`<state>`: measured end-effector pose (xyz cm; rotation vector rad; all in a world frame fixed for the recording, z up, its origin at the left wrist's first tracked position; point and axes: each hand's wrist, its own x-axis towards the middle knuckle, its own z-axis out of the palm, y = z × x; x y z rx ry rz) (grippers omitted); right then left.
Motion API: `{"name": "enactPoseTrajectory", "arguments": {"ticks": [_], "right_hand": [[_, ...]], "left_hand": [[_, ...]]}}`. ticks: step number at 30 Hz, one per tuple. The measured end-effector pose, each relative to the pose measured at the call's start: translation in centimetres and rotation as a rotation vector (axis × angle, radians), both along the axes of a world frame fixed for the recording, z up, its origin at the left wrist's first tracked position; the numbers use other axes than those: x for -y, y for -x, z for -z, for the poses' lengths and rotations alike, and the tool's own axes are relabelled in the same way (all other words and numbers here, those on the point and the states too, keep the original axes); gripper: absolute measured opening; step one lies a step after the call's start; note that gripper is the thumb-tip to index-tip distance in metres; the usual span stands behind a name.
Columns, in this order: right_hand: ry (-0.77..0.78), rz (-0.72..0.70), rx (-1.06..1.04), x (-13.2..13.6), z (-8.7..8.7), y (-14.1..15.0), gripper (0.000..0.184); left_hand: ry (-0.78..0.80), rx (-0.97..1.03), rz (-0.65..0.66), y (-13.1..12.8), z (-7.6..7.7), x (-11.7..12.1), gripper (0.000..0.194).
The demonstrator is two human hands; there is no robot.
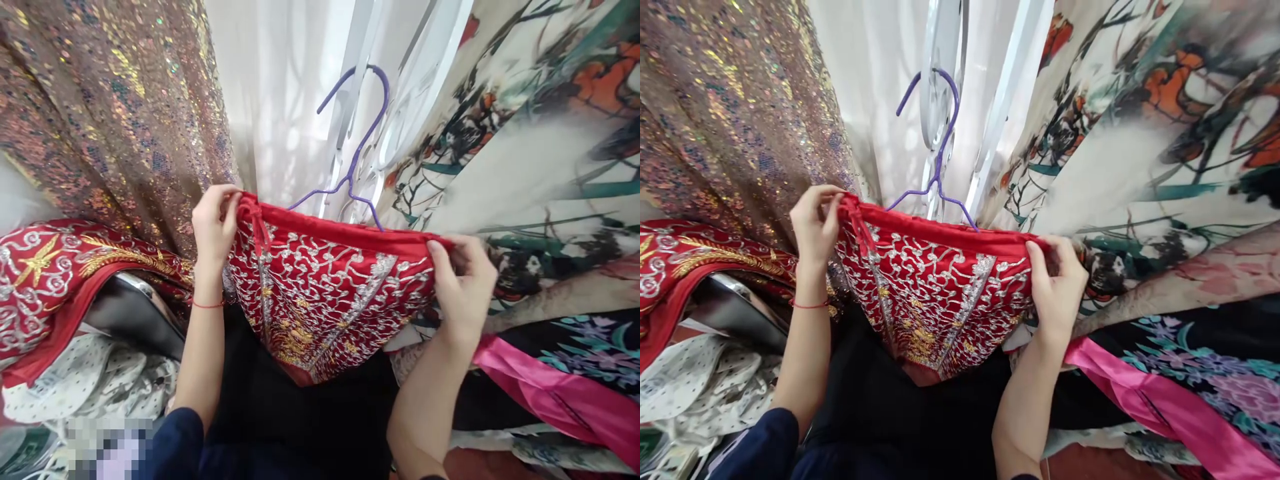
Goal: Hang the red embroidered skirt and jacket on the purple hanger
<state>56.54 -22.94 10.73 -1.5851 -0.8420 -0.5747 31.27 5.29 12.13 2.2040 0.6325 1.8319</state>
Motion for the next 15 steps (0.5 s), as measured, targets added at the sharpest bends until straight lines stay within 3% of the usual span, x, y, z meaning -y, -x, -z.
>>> {"name": "enactPoseTrajectory", "arguments": {"ticks": [4,10,15], "right_hand": [[0.031,0.132,0.038,-0.6,1.2,1.0,0.026],[0.072,0.367,0.284,-2.7,0.2,5.0,0.030],[0.114,0.407,0.398,-3.9,0.4,6.2,0.020]], "left_hand": [[0.086,0.050,0.021,-0.3,1.4,-0.7,0.020],[0.221,-0.006,0.145,0.3,1.6,0.2,0.026],[0.218,0.108,0.058,0.1,3.2,1.1,0.023]]}}
